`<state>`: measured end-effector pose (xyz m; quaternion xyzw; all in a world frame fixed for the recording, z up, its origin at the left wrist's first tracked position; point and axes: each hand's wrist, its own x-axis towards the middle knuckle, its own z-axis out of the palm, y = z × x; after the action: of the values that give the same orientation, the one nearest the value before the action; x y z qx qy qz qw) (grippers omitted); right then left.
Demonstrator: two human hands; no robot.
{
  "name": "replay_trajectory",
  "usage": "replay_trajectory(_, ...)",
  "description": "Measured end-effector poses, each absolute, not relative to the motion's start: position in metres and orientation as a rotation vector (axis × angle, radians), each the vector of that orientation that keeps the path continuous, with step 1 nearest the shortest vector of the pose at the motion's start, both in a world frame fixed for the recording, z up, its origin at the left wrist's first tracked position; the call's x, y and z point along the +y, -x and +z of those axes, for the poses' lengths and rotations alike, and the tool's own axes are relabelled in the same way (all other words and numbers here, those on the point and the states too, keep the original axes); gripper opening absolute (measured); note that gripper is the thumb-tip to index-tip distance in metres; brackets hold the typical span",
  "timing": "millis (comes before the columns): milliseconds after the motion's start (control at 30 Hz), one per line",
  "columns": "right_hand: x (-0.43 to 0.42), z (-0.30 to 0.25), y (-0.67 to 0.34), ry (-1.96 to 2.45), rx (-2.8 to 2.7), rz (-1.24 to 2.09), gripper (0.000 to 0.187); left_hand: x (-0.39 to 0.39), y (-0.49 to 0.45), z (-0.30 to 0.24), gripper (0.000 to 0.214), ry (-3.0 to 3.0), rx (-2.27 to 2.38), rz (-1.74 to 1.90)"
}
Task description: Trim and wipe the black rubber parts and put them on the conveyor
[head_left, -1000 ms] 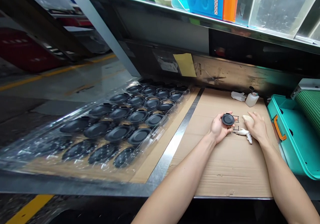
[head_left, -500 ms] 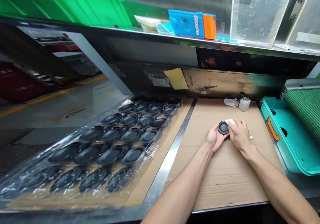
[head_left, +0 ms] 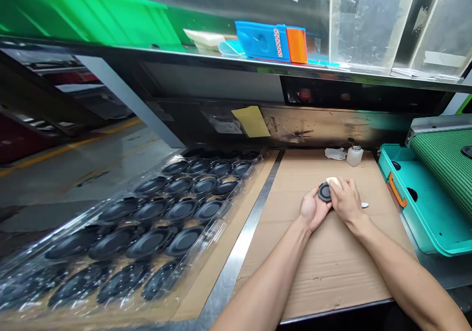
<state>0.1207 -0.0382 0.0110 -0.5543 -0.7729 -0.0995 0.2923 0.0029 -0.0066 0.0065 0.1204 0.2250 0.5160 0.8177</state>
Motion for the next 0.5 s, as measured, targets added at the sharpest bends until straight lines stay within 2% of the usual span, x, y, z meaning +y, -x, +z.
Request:
replay_trajectory(300,-0.038,0.008,-0.13,1.59,-1.939,-0.273,0.031,-0.008,-0.004,0.008,0.042,-0.206,0.527,1.087)
replay_trajectory(500,-0.041,-0.001,-0.118,1.526,-1.961,-0.091,0.031,-0.006,-0.006,0.007,0.044,-0.204,0.541,1.099)
